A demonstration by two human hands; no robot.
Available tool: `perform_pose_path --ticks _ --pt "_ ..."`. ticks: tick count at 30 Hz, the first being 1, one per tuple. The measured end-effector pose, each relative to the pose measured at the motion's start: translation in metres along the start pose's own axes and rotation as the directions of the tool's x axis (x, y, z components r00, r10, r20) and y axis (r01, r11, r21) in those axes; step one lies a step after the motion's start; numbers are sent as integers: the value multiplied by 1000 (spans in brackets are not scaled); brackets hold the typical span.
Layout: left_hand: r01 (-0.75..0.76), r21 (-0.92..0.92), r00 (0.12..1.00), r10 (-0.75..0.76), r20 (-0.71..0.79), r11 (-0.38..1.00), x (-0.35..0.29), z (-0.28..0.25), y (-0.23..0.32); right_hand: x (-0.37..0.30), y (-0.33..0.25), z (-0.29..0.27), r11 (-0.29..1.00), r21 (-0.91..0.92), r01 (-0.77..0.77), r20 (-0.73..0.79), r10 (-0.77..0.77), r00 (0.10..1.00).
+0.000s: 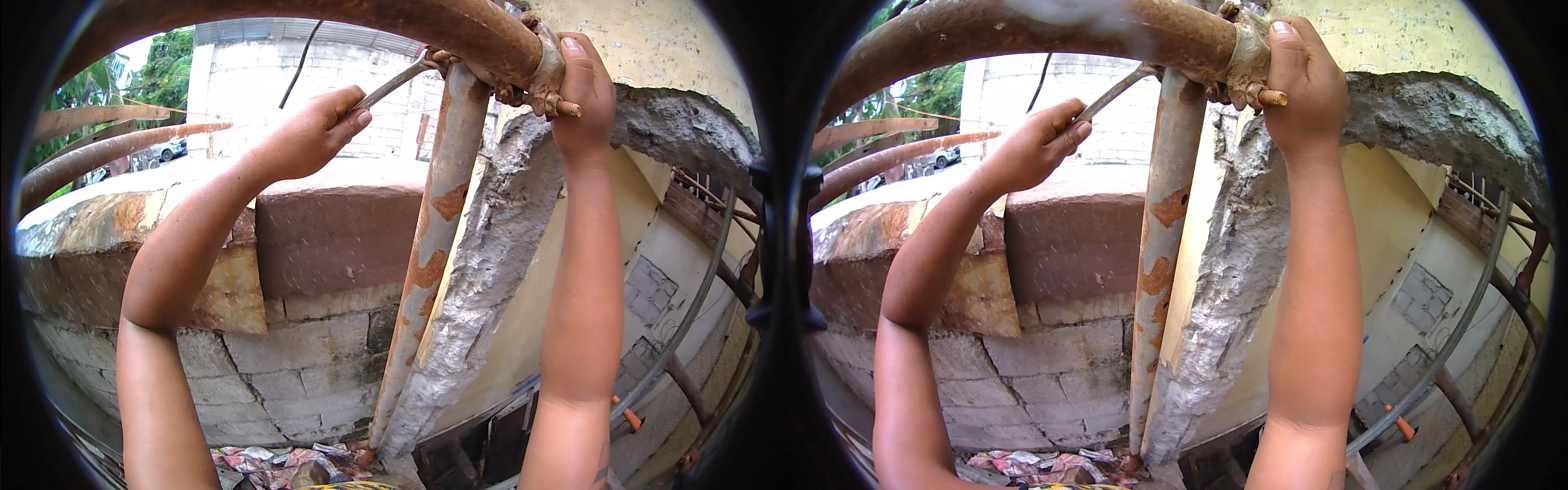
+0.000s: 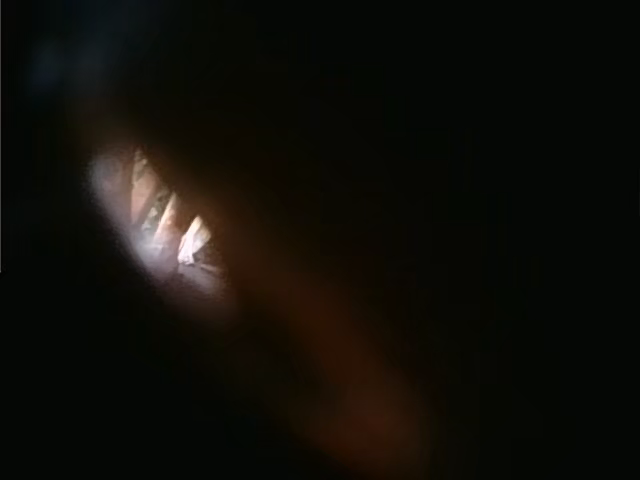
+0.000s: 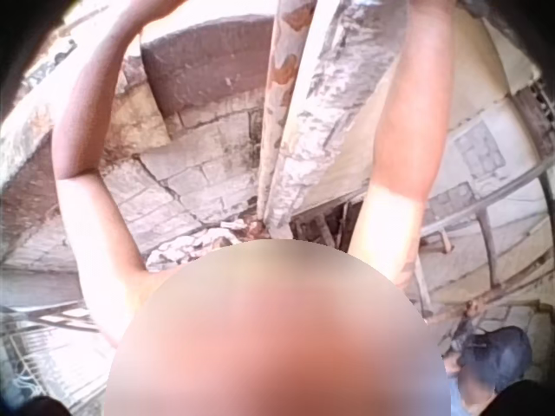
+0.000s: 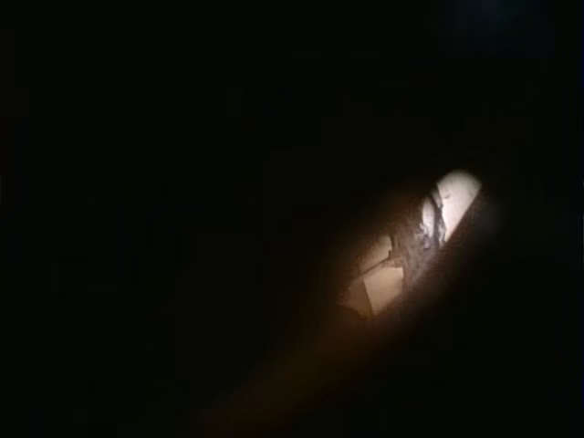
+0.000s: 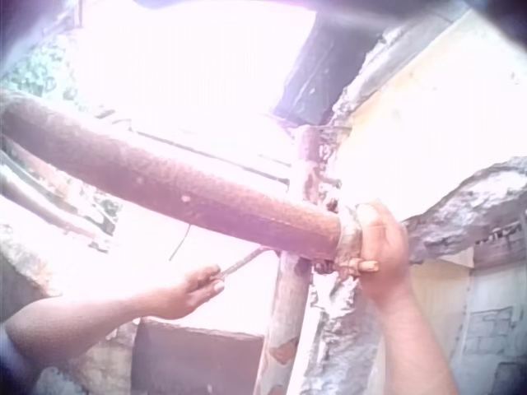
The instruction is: The person adjusts a head-mounted camera, then uses a wrench to tighten bolts on a metal scaffolding pole attached to a wall. The person repeatedly turns the wrench to secure the scaffolding connection.
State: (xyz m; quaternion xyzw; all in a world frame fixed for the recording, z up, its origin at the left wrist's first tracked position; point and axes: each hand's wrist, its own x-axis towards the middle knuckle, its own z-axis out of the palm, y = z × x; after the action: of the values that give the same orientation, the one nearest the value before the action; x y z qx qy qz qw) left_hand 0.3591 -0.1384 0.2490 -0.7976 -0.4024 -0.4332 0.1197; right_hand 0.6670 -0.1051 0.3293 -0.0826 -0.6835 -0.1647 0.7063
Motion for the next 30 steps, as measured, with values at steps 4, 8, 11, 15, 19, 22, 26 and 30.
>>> perform_pose_path --ticks 4,8,11,15,19,22,26,30 --pt "60 -101 998 -61 -9 993 -2 4 -1 -4 -10 2 998 34 -46 32 45 998" --pt "204 -362 979 -189 77 909 -1 17 8 4 23 -9 938 -117 326 14 -327 945" --pt "194 -667 979 -186 84 719 -7 46 5 4 33 -7 937 -92 338 -44 -343 938" --pt "181 -748 969 -244 26 639 -5 61 7 4 32 -8 739 -416 529 10 -578 816" --pt "290 -708 950 -284 130 644 -2 62 6 0 12 7 881 -230 413 -124 -448 886" --pt "263 -794 962 -206 177 548 10 89 3 -6 -5 8 991 59 119 -120 -111 987" --pt "185 -930 982 -104 159 317 16 103 0 -5 -7 4 991 134 20 -65 -12 998" --pt "180 -966 982 -91 166 185 21 120 -5 -6 6 5 966 -28 257 -139 -258 956"
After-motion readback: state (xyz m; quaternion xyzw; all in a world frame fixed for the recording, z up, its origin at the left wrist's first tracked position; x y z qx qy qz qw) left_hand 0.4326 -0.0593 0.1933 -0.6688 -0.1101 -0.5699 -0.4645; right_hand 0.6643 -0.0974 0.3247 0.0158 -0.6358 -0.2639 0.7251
